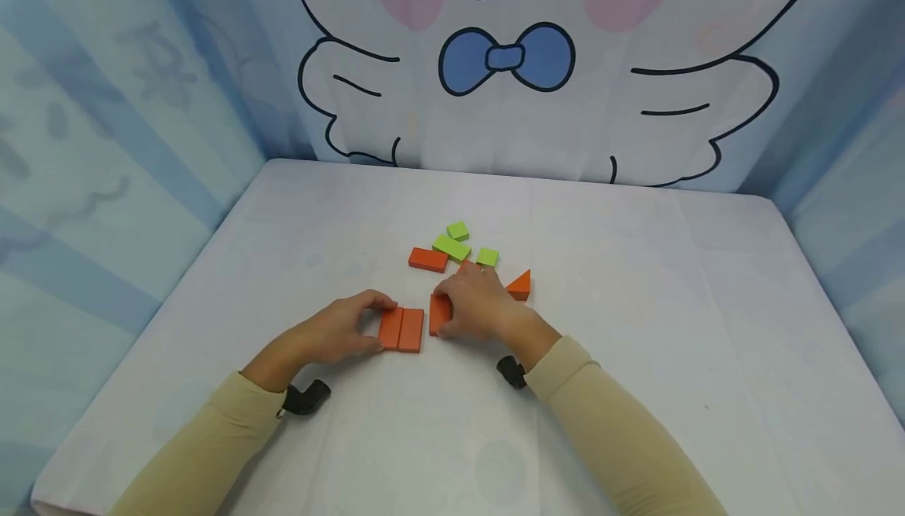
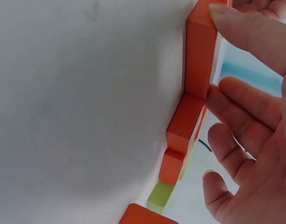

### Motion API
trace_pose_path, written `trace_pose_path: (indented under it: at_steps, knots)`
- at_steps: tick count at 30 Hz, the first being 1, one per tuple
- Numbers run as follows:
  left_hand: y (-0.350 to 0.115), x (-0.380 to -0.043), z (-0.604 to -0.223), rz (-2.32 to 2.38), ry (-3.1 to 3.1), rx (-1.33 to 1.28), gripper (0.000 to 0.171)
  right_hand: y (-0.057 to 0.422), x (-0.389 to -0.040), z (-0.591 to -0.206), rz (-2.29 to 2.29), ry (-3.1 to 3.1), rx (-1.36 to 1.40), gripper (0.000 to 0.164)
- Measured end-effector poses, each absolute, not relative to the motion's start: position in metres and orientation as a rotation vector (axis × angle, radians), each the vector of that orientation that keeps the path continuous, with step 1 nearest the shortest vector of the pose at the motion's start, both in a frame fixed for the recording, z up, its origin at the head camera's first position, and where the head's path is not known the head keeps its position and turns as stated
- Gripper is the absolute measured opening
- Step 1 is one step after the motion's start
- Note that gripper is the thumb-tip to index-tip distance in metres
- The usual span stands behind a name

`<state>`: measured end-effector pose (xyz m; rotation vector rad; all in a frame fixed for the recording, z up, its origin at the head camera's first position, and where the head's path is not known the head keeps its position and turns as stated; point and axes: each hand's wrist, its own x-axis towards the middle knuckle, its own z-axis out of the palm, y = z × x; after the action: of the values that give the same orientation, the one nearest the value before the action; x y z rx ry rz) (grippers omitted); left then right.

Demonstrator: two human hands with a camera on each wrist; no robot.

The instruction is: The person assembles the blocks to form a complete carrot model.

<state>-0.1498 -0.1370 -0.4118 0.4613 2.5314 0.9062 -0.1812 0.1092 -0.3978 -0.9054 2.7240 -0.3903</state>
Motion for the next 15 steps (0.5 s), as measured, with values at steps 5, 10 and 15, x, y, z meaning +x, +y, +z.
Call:
trace_pose_path:
  at_steps: [5,10,15]
  knots:
    - [-0.136,-0.15,-0.413,0.921,2.528,0.485,0.054,0.111,-0.172,-0.399,-0.392,2.724,-0.873,0.055]
    - [-0.133,-0.151,-0.414,0.916,2.532,0.493,0.053,0.114,-0.163,-0.397,-0.422,2.704,-0.821,0.055]
    - [-0.128,-0.153,-0.414,0.907,2.531,0.493,0.054,0.118,-0.156,-0.396,-0.432,2.701,-0.775,0.057]
